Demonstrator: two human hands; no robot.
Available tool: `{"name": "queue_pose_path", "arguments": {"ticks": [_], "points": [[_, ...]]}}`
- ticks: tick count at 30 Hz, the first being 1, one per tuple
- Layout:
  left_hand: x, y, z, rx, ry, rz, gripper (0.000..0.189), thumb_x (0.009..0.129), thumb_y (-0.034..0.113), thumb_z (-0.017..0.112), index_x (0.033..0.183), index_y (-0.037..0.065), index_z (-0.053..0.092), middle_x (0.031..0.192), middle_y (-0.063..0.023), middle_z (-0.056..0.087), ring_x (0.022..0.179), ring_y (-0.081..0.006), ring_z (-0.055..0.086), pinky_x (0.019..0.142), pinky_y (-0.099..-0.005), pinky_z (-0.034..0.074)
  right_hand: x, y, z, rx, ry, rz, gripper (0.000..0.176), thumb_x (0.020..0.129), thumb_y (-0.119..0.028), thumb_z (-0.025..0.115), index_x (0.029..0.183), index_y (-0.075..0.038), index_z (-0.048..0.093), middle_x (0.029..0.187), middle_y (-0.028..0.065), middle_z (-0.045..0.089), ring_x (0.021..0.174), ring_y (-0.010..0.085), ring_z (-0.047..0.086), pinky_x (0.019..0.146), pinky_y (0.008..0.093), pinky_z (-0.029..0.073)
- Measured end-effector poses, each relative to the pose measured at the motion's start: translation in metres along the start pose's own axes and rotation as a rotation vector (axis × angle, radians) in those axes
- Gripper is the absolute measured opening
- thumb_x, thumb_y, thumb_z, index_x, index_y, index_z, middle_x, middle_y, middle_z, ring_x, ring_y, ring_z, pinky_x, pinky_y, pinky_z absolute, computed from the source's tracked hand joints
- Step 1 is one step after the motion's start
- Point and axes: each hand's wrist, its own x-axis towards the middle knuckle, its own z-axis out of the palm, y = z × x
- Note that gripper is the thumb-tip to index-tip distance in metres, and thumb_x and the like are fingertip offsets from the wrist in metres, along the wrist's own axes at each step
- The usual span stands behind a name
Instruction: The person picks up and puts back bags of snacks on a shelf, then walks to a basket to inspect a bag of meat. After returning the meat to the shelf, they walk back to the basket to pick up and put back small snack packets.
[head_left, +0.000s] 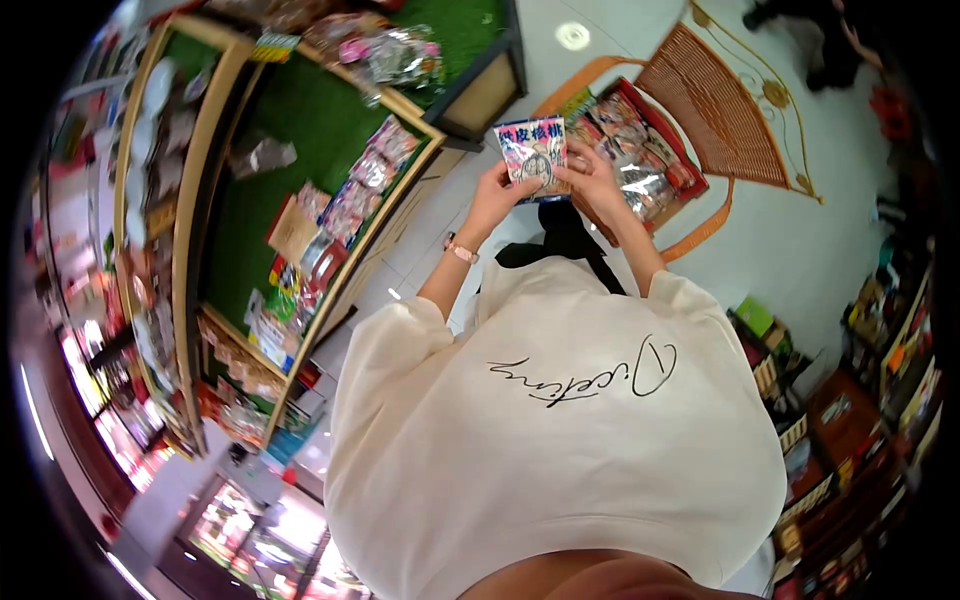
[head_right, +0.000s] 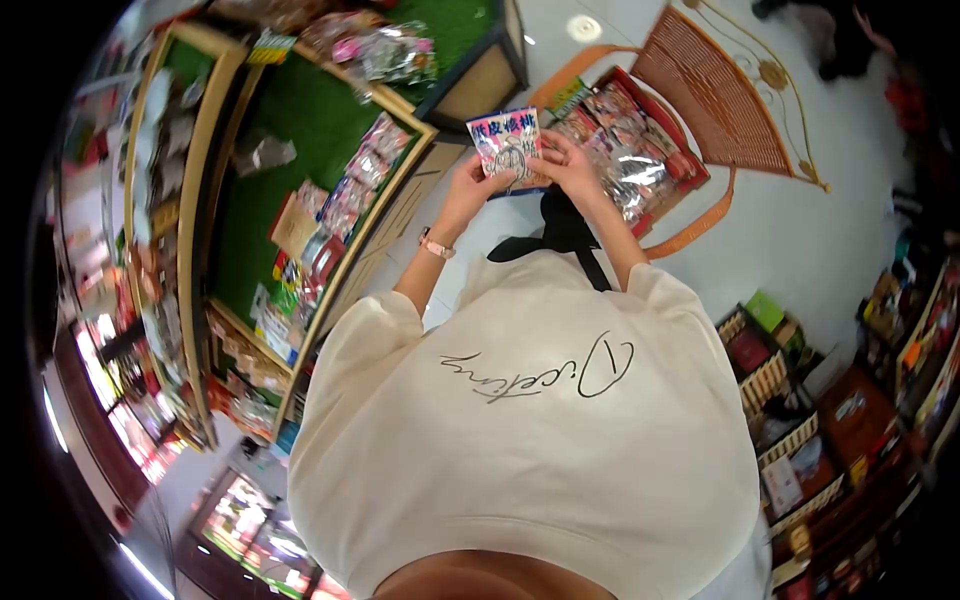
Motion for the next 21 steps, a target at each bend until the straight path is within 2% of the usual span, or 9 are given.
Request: {"name": "queue_pose_path", "arguments": {"ticks": [2,3,8,12,21], "points": [[-0.044,-0.002,-0.02,0.0,0.083,0.068,0.035,0.074,0.009,0.068,0.104,0.001,0.052,0.096,-0.004,0.06,0.081,-0.009,0.057,0.071,-0.0238,0.047,-0.011,0.02,0.031,-0.079,-0.075,0.039,0.048,0.077,0.0,0.061,0.12,-0.001,0.04,0.099,0.0095,0.058,0.09,0.0163,0.057,0.071,0.0312,0.053],[-0.068,0.0,-0.027,-0.071,0.123,0.034,0.038,0.073,0.008,0.068,0.106,0.001,0.05,0.096,-0.0045,0.06,0.083,-0.0098,0.057,0.073,-0.0238,0.048,-0.017,0.028,0.047,-0.117,-0.106,0.059,0.048,0.077,0.0,0.062,0.119,-0.001,0.04,0.099,0.0102,0.058,0.089,0.0164,0.057,0.072,0.0312,0.053],[-0.173,-0.032,-0.066,-0.126,0.329,0.108,0.039,0.074,0.005,0.066,0.108,0.0,0.046,0.1,-0.0068,0.059,0.087,-0.0124,0.058,0.075,-0.025,0.048,-0.059,0.082,0.114,-0.228,-0.286,0.235,0.05,0.074,-0.003,0.066,0.117,0.0,0.04,0.095,0.0125,0.059,0.085,0.0181,0.059,0.073,0.0313,0.052],[-0.246,-0.064,-0.082,-0.195,0.473,0.096,0.042,0.077,0.005,0.064,0.112,0.0,0.043,0.102,-0.0076,0.057,0.091,-0.0132,0.057,0.078,-0.0262,0.047,-0.083,0.138,0.146,-0.36,-0.413,0.32,0.052,0.076,-0.003,0.064,0.12,0.0,0.037,0.095,0.0132,0.059,0.08,0.0179,0.06,0.072,0.0312,0.052],[-0.333,-0.113,-0.115,-0.311,0.685,0.144,0.043,0.076,0.005,0.064,0.113,0.0,0.042,0.102,-0.0081,0.058,0.09,-0.014,0.057,0.078,-0.0252,0.047,-0.113,0.194,0.214,-0.478,-0.559,0.46,0.051,0.076,-0.003,0.064,0.12,0.0,0.036,0.087,0.0144,0.061,0.07,0.0173,0.062,0.064,0.0272,0.053]]}}
